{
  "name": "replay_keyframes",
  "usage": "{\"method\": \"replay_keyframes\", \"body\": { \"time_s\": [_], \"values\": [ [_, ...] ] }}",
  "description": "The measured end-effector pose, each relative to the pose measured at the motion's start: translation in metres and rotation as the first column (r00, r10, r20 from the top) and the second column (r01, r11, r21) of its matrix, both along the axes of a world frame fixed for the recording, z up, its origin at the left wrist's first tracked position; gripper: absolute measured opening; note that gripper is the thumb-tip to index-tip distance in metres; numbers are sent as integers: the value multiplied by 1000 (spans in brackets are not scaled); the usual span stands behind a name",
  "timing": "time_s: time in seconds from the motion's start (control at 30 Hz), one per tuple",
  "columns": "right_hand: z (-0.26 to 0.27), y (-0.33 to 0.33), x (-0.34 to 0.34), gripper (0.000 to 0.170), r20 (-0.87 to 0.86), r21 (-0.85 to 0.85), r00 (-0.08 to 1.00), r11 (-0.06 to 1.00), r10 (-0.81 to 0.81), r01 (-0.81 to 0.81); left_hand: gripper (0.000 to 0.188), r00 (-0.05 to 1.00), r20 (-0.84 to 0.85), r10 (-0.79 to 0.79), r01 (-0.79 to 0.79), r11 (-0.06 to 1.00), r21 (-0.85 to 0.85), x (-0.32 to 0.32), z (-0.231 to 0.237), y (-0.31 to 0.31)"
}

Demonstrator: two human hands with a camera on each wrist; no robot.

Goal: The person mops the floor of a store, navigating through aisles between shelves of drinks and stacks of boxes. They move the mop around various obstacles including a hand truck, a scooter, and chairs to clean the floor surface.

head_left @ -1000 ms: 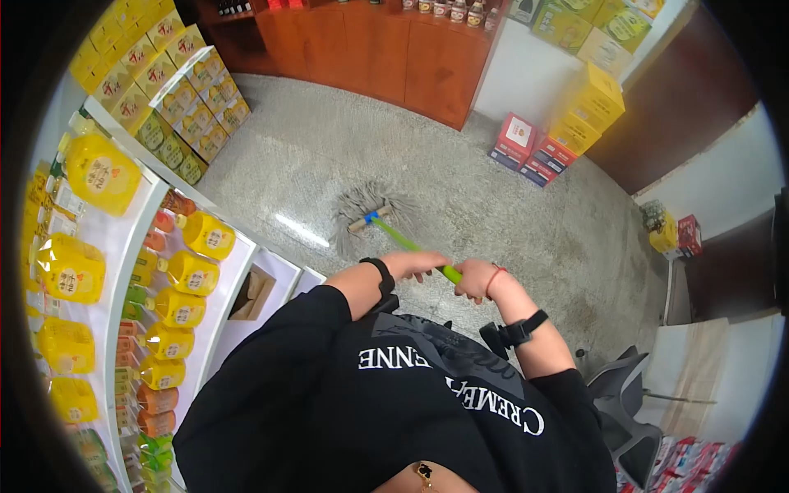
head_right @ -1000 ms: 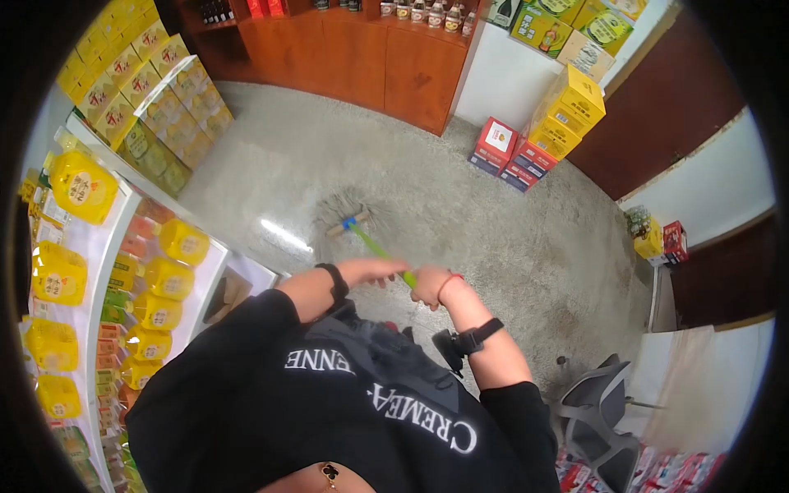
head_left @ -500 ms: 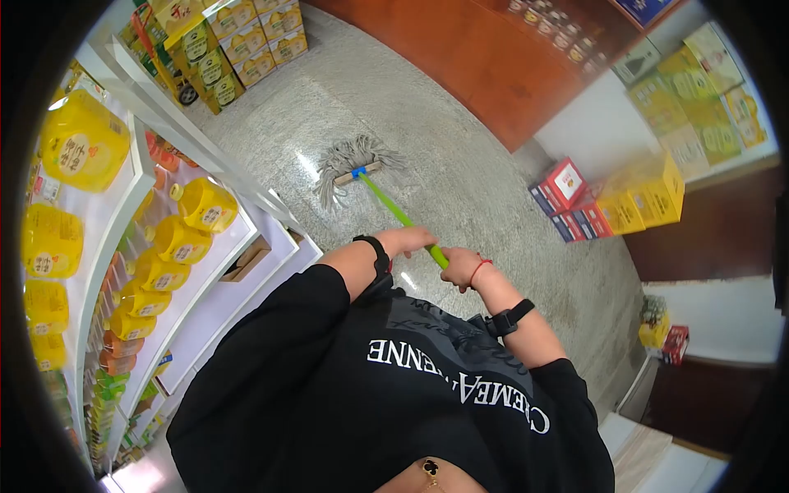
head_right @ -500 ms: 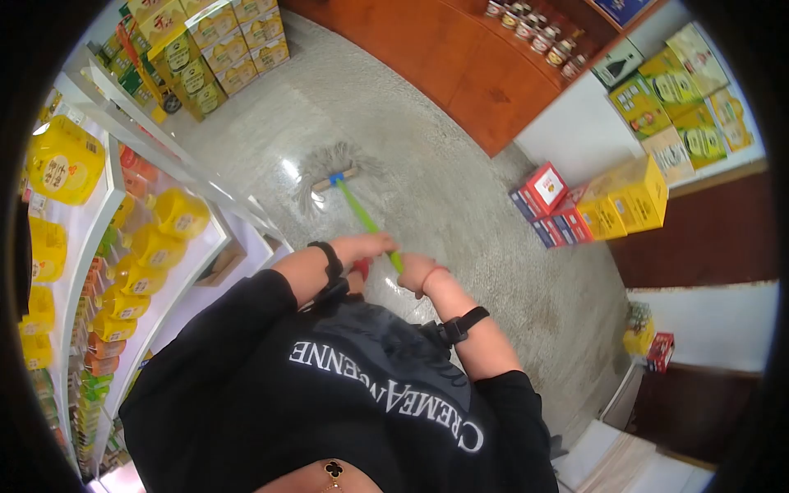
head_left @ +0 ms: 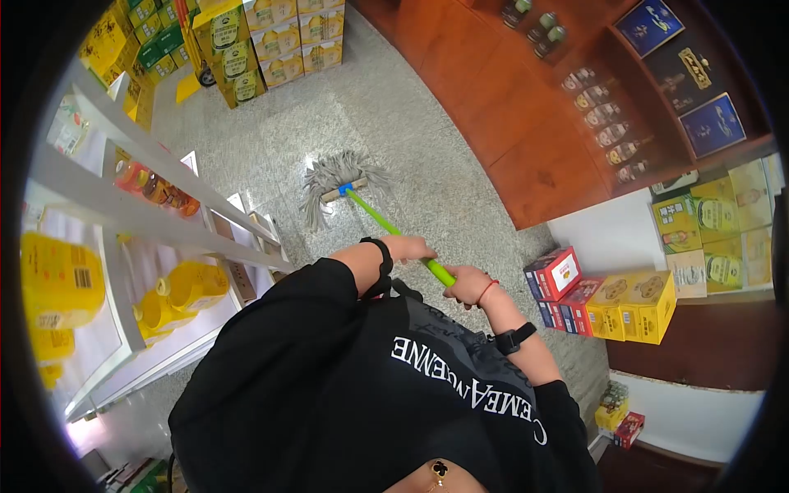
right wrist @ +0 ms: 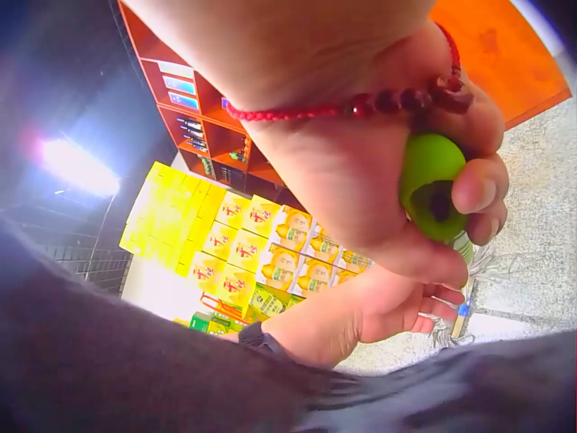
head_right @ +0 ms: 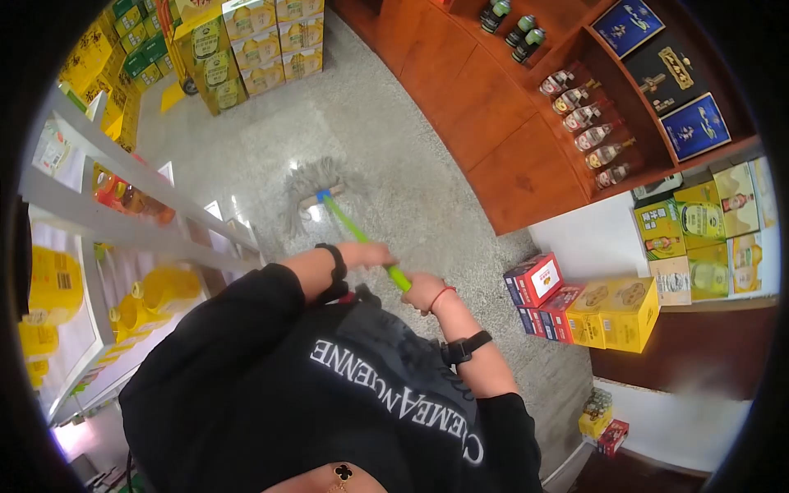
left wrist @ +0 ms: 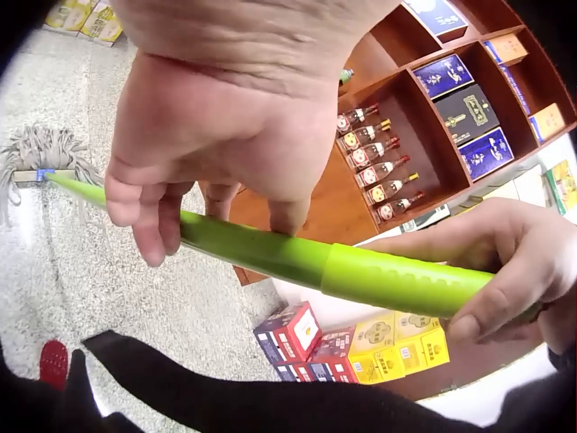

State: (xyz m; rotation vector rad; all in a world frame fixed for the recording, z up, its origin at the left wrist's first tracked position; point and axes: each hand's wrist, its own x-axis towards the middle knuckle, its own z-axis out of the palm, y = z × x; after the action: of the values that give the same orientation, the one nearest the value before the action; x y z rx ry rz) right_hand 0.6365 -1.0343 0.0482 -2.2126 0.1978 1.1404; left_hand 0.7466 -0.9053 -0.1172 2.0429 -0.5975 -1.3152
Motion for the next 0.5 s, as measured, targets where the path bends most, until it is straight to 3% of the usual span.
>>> {"method": "replay_keyframes", "body": {
  "time_s": [0.13,0.2,0.3,0.4,0.5],
  "values": [
    [8,-15,33,53,10,41,1000,999,-21,20,57,997,66,-41,38,998,54,28,9,-13],
    [3,-23,49,53,9,91,999,995,-42,41,56,988,155,-2,10,999,-52,39,7,-16],
    [-10,-30,71,54,31,90,998,995,-50,47,56,971,237,11,4,998,-61,62,-12,-22],
    [-11,-37,104,56,102,79,995,997,9,-17,52,987,142,82,-78,997,-29,92,-8,-25],
    [-12,-54,146,59,178,105,984,994,9,-28,55,974,152,166,-156,985,-74,127,8,-35]
  ]
}}
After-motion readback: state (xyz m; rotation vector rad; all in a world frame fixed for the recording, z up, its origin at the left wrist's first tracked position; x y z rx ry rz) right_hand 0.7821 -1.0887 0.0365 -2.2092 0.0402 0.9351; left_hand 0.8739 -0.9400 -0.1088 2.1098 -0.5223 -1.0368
